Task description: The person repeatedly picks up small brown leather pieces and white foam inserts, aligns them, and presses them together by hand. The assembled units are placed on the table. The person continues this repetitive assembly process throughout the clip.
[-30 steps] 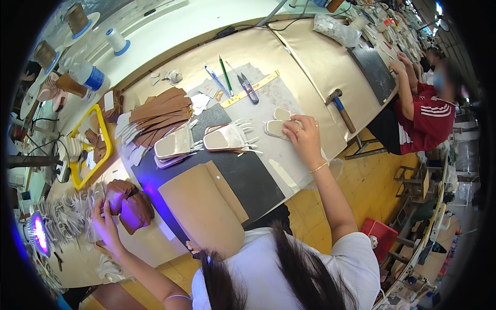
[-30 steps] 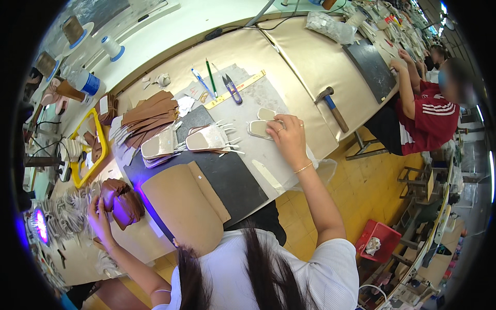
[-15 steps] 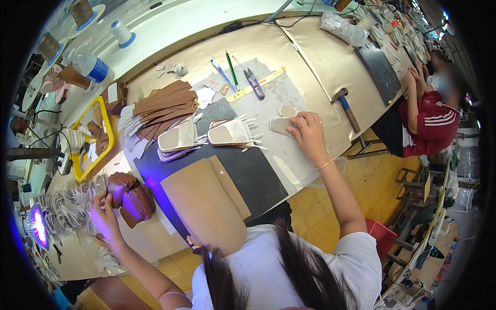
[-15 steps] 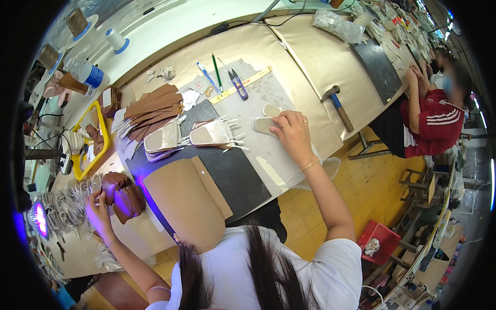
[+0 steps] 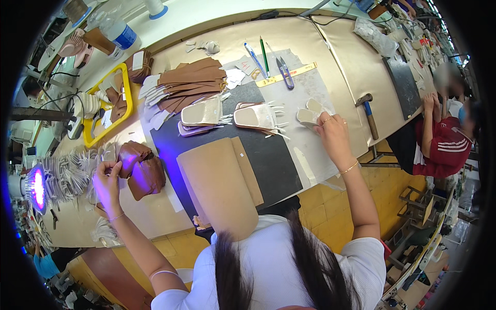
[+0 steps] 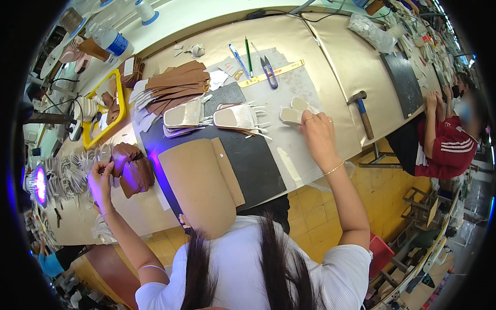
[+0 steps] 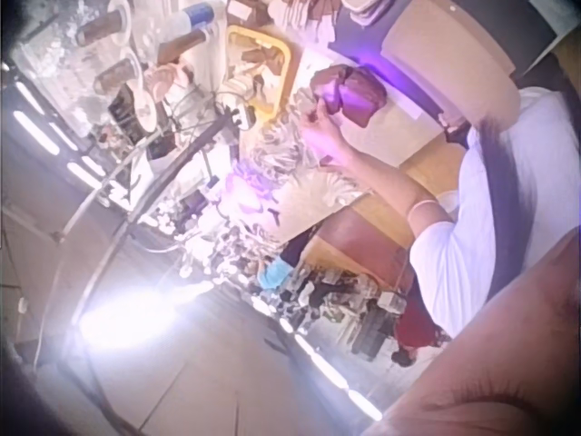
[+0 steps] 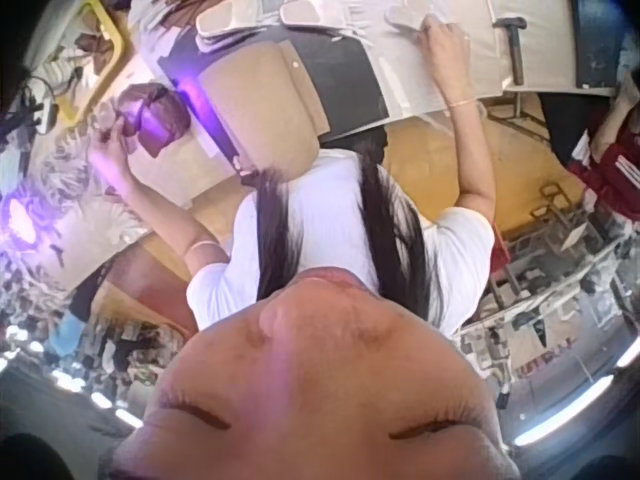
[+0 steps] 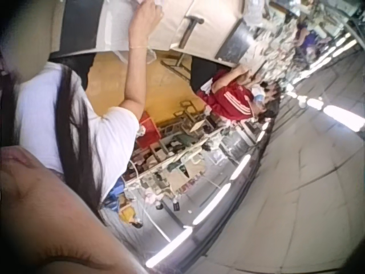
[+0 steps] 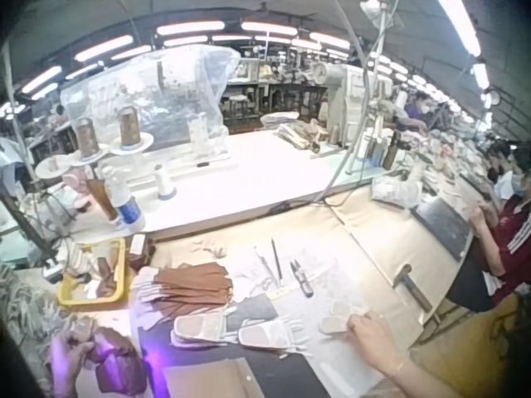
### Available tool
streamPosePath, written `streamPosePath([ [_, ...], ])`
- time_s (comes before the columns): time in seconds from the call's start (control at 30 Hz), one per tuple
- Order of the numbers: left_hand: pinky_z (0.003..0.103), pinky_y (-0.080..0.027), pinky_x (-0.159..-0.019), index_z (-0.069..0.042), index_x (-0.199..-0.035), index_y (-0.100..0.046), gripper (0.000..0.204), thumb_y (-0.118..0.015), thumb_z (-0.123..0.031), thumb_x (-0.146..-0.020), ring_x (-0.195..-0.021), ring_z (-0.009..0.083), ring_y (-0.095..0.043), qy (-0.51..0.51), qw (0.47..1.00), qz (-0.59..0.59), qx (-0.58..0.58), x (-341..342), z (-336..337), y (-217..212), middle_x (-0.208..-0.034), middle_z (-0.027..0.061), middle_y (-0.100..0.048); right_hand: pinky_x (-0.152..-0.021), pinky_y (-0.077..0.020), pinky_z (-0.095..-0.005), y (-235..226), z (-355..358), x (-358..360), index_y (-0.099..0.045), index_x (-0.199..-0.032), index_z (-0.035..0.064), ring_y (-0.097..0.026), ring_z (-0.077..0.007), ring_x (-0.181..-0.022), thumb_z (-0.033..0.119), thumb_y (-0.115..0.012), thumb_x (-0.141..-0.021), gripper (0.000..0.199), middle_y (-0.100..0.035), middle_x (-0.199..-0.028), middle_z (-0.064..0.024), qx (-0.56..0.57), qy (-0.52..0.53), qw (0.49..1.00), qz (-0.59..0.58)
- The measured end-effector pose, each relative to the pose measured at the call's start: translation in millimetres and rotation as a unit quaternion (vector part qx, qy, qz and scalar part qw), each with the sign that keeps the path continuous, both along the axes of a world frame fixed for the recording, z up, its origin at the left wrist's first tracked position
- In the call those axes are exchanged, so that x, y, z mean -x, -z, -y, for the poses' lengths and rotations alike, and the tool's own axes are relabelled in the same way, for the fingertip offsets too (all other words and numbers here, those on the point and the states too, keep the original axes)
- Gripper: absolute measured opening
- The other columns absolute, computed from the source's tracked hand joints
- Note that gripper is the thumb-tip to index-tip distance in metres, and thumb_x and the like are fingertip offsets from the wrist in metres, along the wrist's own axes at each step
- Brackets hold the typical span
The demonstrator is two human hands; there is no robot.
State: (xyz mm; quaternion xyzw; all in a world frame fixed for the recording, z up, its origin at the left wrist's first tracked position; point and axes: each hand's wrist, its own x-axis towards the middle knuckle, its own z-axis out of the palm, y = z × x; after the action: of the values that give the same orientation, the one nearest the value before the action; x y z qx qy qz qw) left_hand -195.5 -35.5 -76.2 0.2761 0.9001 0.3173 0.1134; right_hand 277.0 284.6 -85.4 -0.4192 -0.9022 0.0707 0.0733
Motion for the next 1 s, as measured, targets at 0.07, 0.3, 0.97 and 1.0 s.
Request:
streamPosePath([
  [0.07,0.025,-0.042,-0.056,0.0,-0.079,-0.063,0.015,-0.07,-0.013,-0.08,-0.059,0.0098,-0.05,0.007,1.0,-0.028,0.007,-10.3,-3.4,-5.3,-0.069,0.0017,-0.062,-0.072,-0.043,-0.0402,-8.3,-0.3,-1.8,-0.048,-0.079,0.0069,-0.057,-0.0303,-0.076,0.011,-0.068,-0.075,0.021,-0.061,-0.082,-0.0115,0.09,0.015,0.995,0.03],
  [0.3,0.025,-0.041,-0.082,-0.004,-0.087,-0.054,0.015,-0.065,-0.013,-0.086,-0.093,0.0129,-0.053,0.022,0.977,0.19,-0.091,-30.5,8.5,-22.0,-0.114,0.015,-0.059,-0.067,-0.0469,-0.0322,-28.4,-16.4,-27.4,-0.044,-0.075,0.0077,-0.061,-0.0187,-0.071,0.007,-0.069,-0.076,0.025,-0.035,-0.141,-0.0209,0.433,-0.07,0.899,-0.001],
  [0.97,0.024,-0.054,-0.049,0.001,-0.088,-0.055,0.011,-0.064,-0.004,-0.085,-0.057,0.0166,-0.065,0.075,0.82,0.547,-0.152,-183.5,-58.9,-71.1,-0.069,0.0081,-0.062,-0.07,-0.0428,-0.0164,-18.3,-6.6,-33.0,-0.058,-0.1,0.0074,-0.053,-0.003,-0.08,0.015,-0.061,-0.09,0.013,-0.059,-0.098,0.0014,0.501,0.101,0.749,-0.422],
  [1.0,0.024,-0.054,-0.047,0.001,-0.087,-0.055,0.01,-0.064,-0.004,-0.085,-0.055,0.0177,-0.065,0.068,0.813,0.559,-0.148,-182.1,-58.8,-67.9,-0.069,0.0095,-0.063,-0.071,-0.0419,-0.0157,-20.7,-0.9,-23.2,-0.058,-0.102,0.0068,-0.053,-0.0028,-0.08,0.015,-0.061,-0.09,0.015,-0.059,-0.093,0.0035,0.483,0.105,0.738,-0.459],
])
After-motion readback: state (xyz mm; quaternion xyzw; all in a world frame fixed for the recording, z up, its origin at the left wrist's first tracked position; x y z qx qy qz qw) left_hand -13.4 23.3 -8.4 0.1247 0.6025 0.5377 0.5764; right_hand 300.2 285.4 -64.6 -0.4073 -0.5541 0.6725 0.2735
